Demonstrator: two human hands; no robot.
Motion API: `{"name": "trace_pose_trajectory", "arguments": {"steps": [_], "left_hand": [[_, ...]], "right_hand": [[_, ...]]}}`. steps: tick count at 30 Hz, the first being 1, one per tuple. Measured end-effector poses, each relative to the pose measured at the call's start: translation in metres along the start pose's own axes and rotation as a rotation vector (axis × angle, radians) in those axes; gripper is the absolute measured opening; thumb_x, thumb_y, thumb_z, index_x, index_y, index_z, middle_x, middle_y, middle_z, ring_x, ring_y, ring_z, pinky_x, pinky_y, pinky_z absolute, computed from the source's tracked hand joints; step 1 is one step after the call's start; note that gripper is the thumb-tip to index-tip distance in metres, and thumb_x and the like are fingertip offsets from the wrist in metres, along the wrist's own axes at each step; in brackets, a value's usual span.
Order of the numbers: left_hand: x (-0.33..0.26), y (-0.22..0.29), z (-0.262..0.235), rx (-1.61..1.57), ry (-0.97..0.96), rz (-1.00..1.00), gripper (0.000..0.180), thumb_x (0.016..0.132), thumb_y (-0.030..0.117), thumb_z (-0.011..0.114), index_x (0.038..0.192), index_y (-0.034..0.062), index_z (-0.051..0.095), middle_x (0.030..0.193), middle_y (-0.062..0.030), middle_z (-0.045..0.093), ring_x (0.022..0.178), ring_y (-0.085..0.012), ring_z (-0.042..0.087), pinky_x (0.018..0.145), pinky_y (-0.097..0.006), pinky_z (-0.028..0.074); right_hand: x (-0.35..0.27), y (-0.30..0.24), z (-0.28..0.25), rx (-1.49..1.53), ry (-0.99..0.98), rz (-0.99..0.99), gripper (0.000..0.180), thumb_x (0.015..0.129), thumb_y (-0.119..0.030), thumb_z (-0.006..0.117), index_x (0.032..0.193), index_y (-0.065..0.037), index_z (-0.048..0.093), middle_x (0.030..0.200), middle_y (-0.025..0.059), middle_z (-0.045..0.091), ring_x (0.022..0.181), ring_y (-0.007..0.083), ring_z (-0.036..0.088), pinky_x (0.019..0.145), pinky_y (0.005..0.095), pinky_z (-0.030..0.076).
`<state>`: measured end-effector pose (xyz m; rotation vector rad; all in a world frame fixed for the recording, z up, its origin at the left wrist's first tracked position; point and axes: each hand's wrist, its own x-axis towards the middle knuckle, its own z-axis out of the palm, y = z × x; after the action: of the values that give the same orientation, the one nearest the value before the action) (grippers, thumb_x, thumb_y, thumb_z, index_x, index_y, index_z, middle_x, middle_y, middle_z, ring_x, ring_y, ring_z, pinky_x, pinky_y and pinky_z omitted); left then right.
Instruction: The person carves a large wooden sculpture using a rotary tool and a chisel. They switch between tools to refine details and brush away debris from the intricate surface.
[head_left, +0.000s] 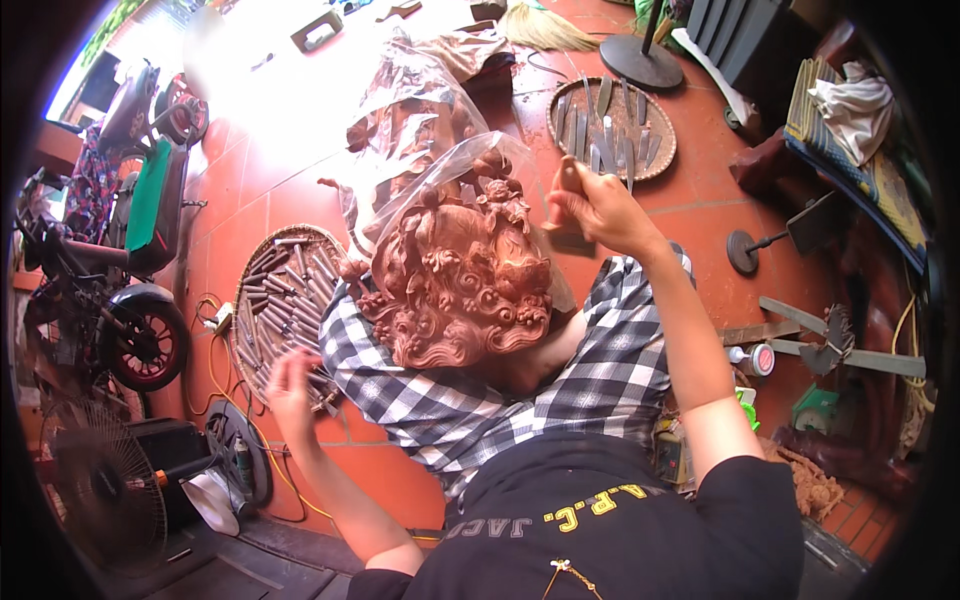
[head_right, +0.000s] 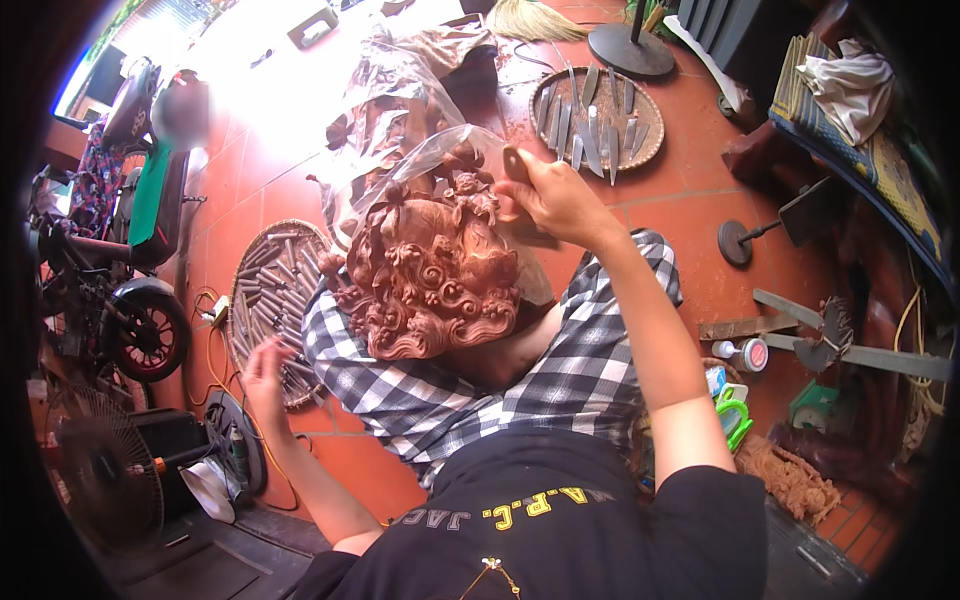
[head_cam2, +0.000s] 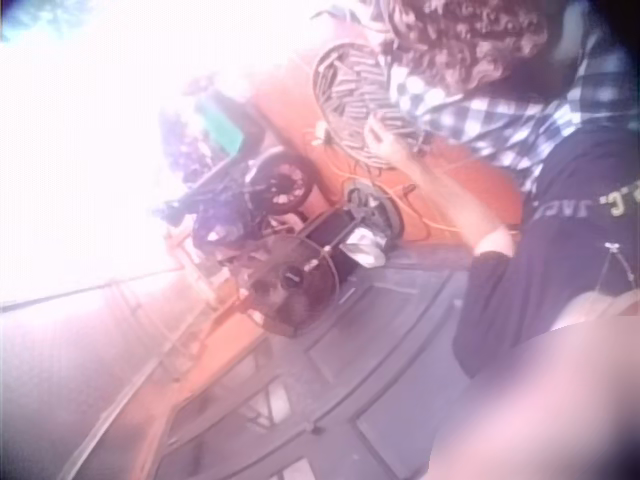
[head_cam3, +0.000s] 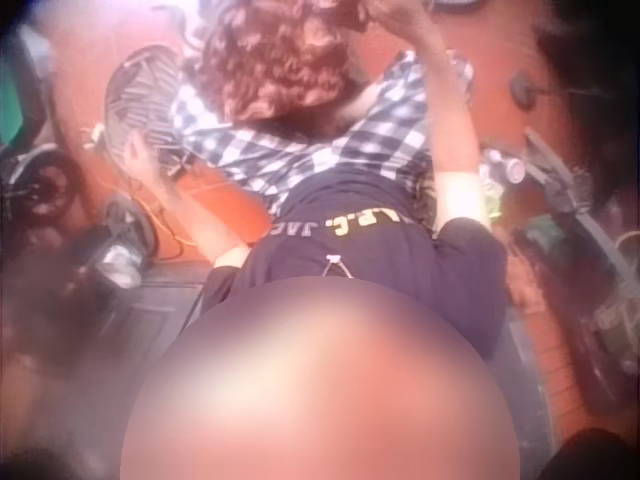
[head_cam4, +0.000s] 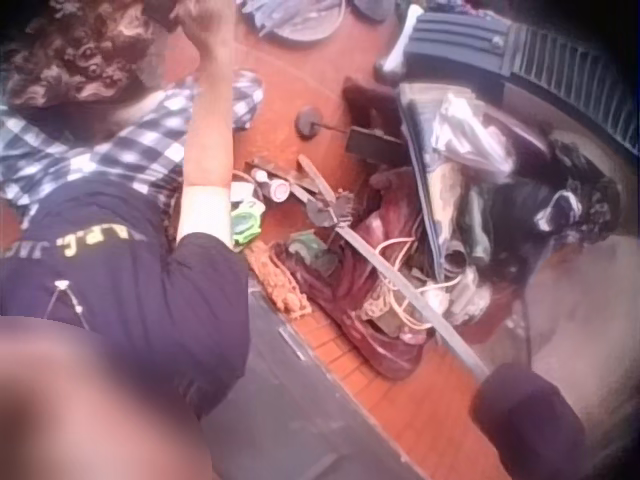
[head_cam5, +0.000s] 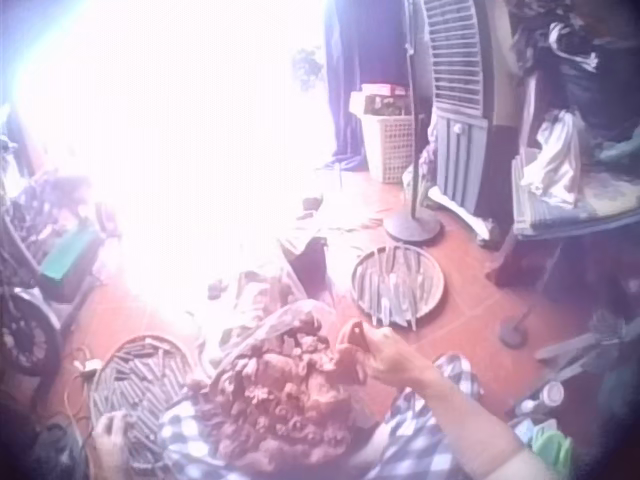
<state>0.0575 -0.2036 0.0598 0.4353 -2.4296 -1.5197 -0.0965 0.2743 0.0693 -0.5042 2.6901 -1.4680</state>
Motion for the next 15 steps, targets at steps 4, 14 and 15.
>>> {"name": "trace_pose_trajectory", "arguments": {"steps": [4, 14, 15], "left_hand": [[0.076, -0.09, 0.032, 0.168, 0.448, -0.071, 0.033, 0.095, 0.024, 0.064, 0.113, -0.004, 0.064, 0.1, -0.0112, 0.069, 0.089, -0.0168, 0.063, 0.085, -0.032, 0.048], [0.102, -0.101, 0.122, 0.996, 0.101, -0.412, 0.06, 0.092, 0.057, 0.045, 0.116, 0.0064, 0.066, 0.113, -0.0231, 0.068, 0.109, -0.0409, 0.063, 0.092, -0.05, 0.047], [0.101, -0.104, 0.121, 0.991, 0.107, -0.401, 0.059, 0.093, 0.056, 0.046, 0.116, 0.0064, 0.066, 0.111, -0.0235, 0.068, 0.107, -0.0413, 0.064, 0.091, -0.051, 0.047]], "right_hand": [[0.012, -0.011, 0.029, 0.439, -0.029, -0.034, 0.014, 0.095, -0.009, 0.059, 0.106, -0.002, 0.056, 0.088, 0.0158, 0.073, 0.072, 0.0237, 0.07, 0.059, 0.0349, 0.054], [0.036, -0.012, 0.039, 0.397, -0.094, -0.061, 0.019, 0.096, -0.012, 0.056, 0.111, 0.0, 0.057, 0.079, 0.0161, 0.071, 0.072, 0.0281, 0.071, 0.06, 0.0384, 0.052], [0.037, 0.002, 0.044, 0.18, -0.24, 0.084, 0.02, 0.096, -0.013, 0.057, 0.111, -0.001, 0.058, 0.08, 0.0184, 0.071, 0.075, 0.0316, 0.07, 0.061, 0.0406, 0.052]]}}
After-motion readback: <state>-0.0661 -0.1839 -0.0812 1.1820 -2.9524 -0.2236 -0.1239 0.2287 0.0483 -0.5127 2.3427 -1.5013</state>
